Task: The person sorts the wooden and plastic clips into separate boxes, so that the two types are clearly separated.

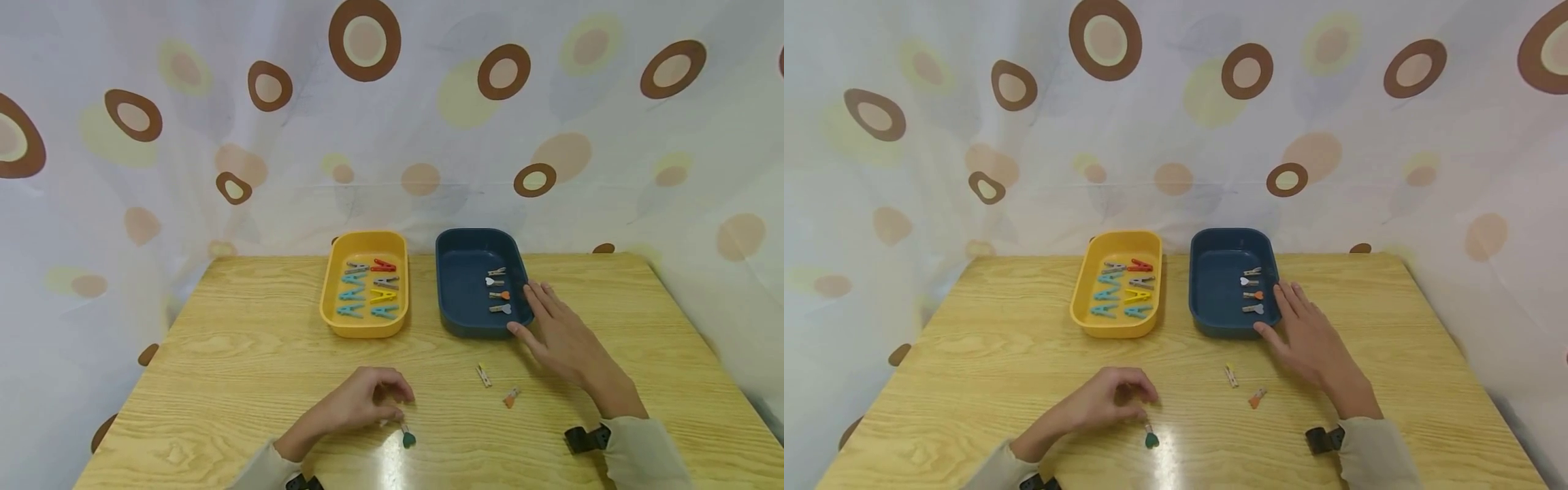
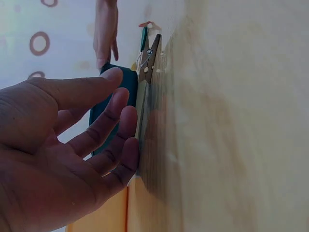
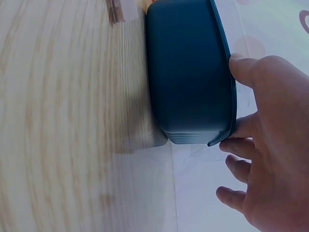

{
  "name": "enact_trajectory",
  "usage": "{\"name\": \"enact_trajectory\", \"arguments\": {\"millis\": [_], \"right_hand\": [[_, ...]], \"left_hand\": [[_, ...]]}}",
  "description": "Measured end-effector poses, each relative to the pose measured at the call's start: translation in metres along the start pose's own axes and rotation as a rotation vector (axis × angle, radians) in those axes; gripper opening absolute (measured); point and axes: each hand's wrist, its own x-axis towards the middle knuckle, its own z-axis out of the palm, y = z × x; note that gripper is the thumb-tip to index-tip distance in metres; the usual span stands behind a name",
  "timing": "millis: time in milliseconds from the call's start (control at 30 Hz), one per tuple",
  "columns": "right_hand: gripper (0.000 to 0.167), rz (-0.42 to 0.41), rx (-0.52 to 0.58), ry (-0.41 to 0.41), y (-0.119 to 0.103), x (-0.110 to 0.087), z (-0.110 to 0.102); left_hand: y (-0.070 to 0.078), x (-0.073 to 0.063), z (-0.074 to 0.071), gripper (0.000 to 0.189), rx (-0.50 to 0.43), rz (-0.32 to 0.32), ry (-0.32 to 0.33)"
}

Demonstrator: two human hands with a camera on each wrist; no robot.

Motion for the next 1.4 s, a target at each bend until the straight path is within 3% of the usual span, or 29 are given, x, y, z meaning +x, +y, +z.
{"name": "enact_trajectory", "arguments": {"millis": [133, 500, 700, 1100, 1267, 1400], "right_hand": [[0.086, -0.001, 0.004, -0.003, -0.0008, 0.0002, 0.0003], [0.085, -0.011, 0.007, 0.004, 0.0011, 0.0001, 0.0], [0.085, -0.007, 0.012, 0.003, 0.0011, 0.0002, -0.0004], [0.085, -0.014, 0.006, 0.018, 0.0012, 0.0006, 0.0014], [0.086, -0.01, 0.013, 0.013, 0.0014, 0.0008, 0.001], [0.086, -0.007, 0.016, 0.011, 0.0017, 0.0005, 0.0015]], "left_hand": [[-0.0005, -0.0017, -0.0004, 0.02, 0.059, 0.034, -0.027], [0.0012, 0.0, 0.0065, 0.017, 0.242, 0.043, -0.063], [0.0036, -0.0006, 0.0081, 0.013, 0.286, 0.055, -0.063], [0.0002, -0.0008, 0.008, 0.009, 0.212, 0.063, -0.031], [-0.001, -0.0005, 0.0053, 0.007, 0.125, 0.065, 0.01], [0.0003, 0.0002, 0.0021, 0.008, 0.123, 0.052, 0.063]]}}
